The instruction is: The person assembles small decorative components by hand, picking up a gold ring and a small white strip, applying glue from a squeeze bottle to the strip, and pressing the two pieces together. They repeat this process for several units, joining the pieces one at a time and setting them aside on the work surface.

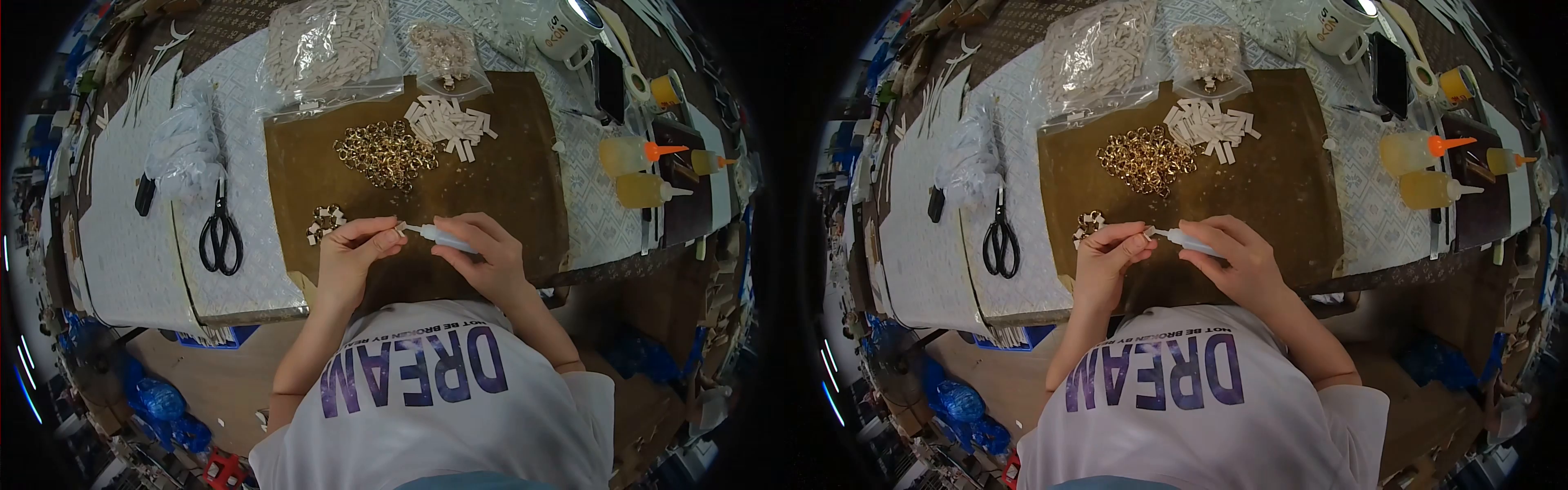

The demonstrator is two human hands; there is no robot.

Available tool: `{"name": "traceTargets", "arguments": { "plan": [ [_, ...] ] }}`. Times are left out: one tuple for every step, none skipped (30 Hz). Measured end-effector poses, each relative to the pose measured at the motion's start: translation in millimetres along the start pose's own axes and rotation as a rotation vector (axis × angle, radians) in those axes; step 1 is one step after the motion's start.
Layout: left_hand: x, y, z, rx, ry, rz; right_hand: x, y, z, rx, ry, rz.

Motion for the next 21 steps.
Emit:
{"name": "traceTargets", "arguments": {
  "plan": [
    [0, 0, 0, -0.001, -0.002, 0.002, 1, -1, 0, 0.005, -0.005, -0.007],
    [0, -1, 0, -0.002, -0.003, 0.004, 1, -1, 1, 0.010, -0.011, -0.015],
    [1, -1, 1, -0.003, -0.005, 0.005, 1, -2, 1, 0.015, -0.016, -0.022],
    [1, -2, 1, -0.006, -0.006, 0.009, 1, -1, 1, 0.015, -0.017, -0.024],
    [2, -3, 1, -0.009, -0.007, 0.012, 1, -1, 2, 0.016, -0.018, -0.027],
    [2, -4, 1, -0.012, -0.007, 0.015, 1, -1, 2, 0.017, -0.020, -0.029],
    [2, -4, 2, 0.020, -0.011, -0.035, 2, -1, 2, -0.016, -0.026, 0.021],
    [3, -3, 2, 0.051, -0.014, -0.085, 3, -1, 3, -0.049, -0.033, 0.072],
    [3, -2, 2, 0.082, -0.016, -0.136, 4, 0, 3, -0.081, -0.041, 0.123],
    [5, -3, 3, 0.114, -0.013, -0.182, 3, 4, 2, -0.184, -0.002, 0.306],
    [7, -5, 5, 0.147, -0.009, -0.229, 0, 10, -2, -0.289, 0.036, 0.489],
    [9, -6, 6, 0.180, -0.005, -0.275, -2, 16, -6, -0.395, 0.074, 0.672],
    [9, -6, 7, 0.182, -0.003, -0.283, -2, 22, -7, -0.431, 0.069, 0.774],
    [9, -6, 7, 0.186, -0.002, -0.291, -2, 29, -6, -0.468, 0.065, 0.877],
    [9, -6, 7, 0.190, -0.001, -0.297, -2, 34, -6, -0.505, 0.061, 0.979],
    [9, -6, 6, 0.191, 0.001, -0.293, -3, 35, -6, -0.503, 0.060, 0.992],
    [9, -6, 6, 0.193, 0.002, -0.289, -4, 36, -7, -0.501, 0.059, 1.006],
    [9, -6, 6, 0.195, 0.004, -0.283, -4, 37, -7, -0.499, 0.059, 1.019],
    [9, -6, 6, 0.195, 0.005, -0.276, -5, 36, -7, -0.514, 0.030, 0.997],
    [8, -5, 5, 0.194, 0.005, -0.270, -5, 35, -8, -0.529, 0.002, 0.974],
    [7, -4, 5, 0.195, 0.006, -0.263, -6, 35, -8, -0.545, -0.026, 0.951]
  ]
}}
Point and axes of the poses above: each hand's wrist, its own z-axis towards the middle knuckle, its own x-axis out of the back of the hand, y = z × x, the point moved 2 cm from there along z, towards the middle knuckle
